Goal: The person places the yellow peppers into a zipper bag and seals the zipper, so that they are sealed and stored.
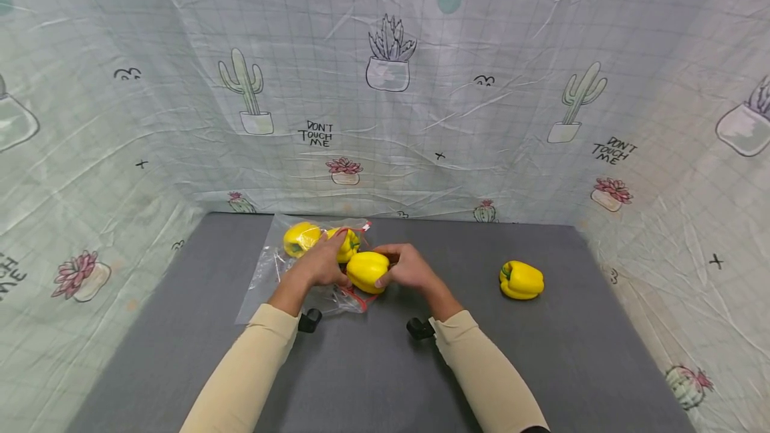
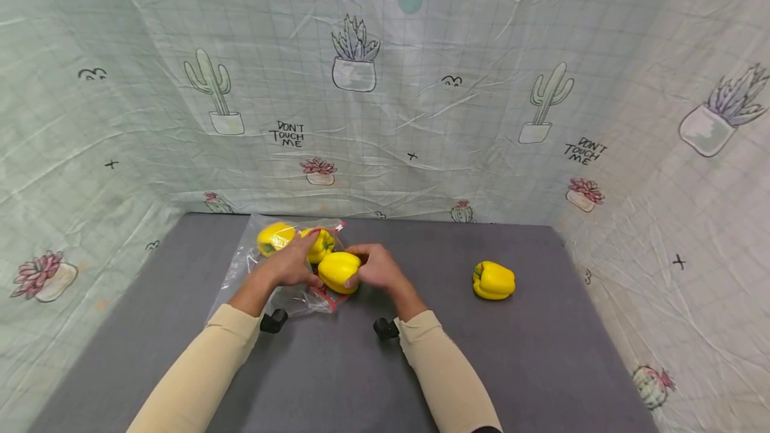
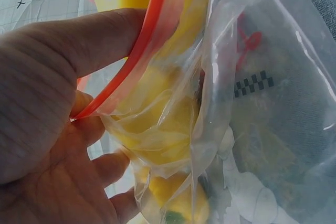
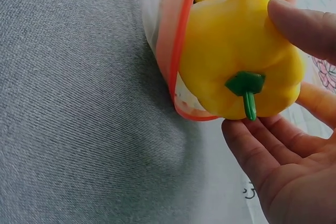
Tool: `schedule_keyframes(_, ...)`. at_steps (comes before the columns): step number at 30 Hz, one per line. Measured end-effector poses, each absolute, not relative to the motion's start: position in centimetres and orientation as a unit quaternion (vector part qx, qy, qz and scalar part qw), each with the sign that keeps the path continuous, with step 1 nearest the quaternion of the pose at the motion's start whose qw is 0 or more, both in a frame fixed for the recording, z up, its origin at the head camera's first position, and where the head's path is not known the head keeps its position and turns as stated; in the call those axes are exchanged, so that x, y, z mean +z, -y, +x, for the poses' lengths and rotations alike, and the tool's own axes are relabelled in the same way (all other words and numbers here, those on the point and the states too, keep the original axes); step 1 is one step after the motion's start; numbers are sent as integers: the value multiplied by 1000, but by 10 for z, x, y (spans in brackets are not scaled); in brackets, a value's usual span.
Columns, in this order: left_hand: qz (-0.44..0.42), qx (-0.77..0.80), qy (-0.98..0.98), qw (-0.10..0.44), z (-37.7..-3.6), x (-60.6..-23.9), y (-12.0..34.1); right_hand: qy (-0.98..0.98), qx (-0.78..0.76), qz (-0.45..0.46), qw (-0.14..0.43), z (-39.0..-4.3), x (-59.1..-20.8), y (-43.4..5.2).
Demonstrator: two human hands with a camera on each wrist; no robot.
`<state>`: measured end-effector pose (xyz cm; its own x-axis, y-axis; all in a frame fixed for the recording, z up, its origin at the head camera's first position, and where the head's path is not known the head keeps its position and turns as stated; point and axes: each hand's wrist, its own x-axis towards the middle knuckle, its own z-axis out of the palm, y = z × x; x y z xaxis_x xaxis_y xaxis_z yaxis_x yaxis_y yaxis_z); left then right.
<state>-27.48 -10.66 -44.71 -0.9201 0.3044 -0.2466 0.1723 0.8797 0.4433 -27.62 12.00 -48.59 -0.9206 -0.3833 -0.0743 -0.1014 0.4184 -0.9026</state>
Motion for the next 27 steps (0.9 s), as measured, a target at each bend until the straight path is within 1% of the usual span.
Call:
schedule_keyframes(6,124,210,-957,155,-274,-447,107,-829,-524,-139,136,-276,-490,-117)
schedule_keyframes(19,128,206,-959,146,-273,-449,107,-811,-561,-118,116,-276,-508,-108)
schedule_keyframes(23,128,202,-960,147,-273,-448,107,-809,-564,-127,107,-274,-509,-107)
schedule_keyframes(27,132,196,-960,148,-273,-447,107,-804,-566,-141,112,-274,-511,-106)
